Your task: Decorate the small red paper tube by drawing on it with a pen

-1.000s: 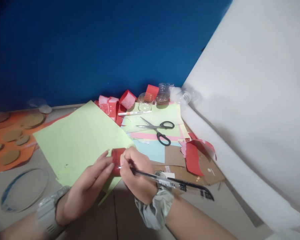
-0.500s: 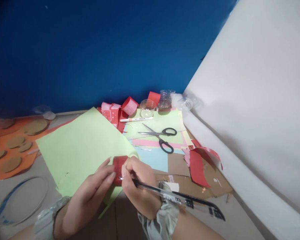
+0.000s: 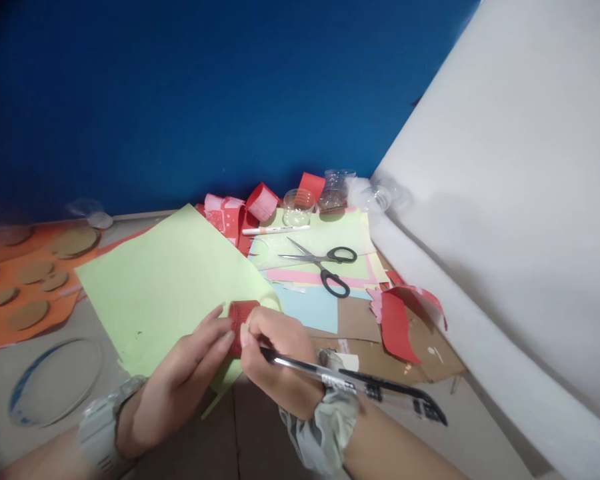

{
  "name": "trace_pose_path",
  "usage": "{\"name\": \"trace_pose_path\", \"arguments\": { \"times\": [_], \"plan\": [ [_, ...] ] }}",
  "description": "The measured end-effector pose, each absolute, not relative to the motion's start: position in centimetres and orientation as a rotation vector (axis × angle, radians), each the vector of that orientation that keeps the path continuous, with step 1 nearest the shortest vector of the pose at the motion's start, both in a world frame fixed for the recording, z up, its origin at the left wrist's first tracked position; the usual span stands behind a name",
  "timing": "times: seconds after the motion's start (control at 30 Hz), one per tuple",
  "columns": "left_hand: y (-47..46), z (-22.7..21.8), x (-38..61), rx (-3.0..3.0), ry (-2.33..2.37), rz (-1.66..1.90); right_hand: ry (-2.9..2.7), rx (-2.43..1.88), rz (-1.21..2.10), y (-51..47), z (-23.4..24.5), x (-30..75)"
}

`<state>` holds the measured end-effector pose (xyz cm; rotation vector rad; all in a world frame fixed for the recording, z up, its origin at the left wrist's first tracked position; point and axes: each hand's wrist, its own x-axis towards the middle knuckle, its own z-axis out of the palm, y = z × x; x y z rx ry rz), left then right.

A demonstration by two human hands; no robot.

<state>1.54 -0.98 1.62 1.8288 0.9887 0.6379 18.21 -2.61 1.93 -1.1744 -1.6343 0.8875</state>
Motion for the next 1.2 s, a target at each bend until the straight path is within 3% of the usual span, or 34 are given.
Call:
{"name": "trace_pose_path", "arguments": {
  "times": [0.33, 0.6, 1.2],
  "plan": [
    [-0.6, 1.4, 1.5, 1.446, 1.191, 0.852, -1.361, -1.055, 0.655, -3.7, 0.1, 16.8],
    [-0.6, 2.0, 1.4, 1.412, 1.145, 0.937, -1.395, -1.076, 0.797, -1.1, 0.7, 15.6],
    [-0.2, 1.9, 1.7, 1.542, 1.253, 0.787, -1.64, -1.225, 0.712, -0.3, 0.6, 16.5]
  ]
}}
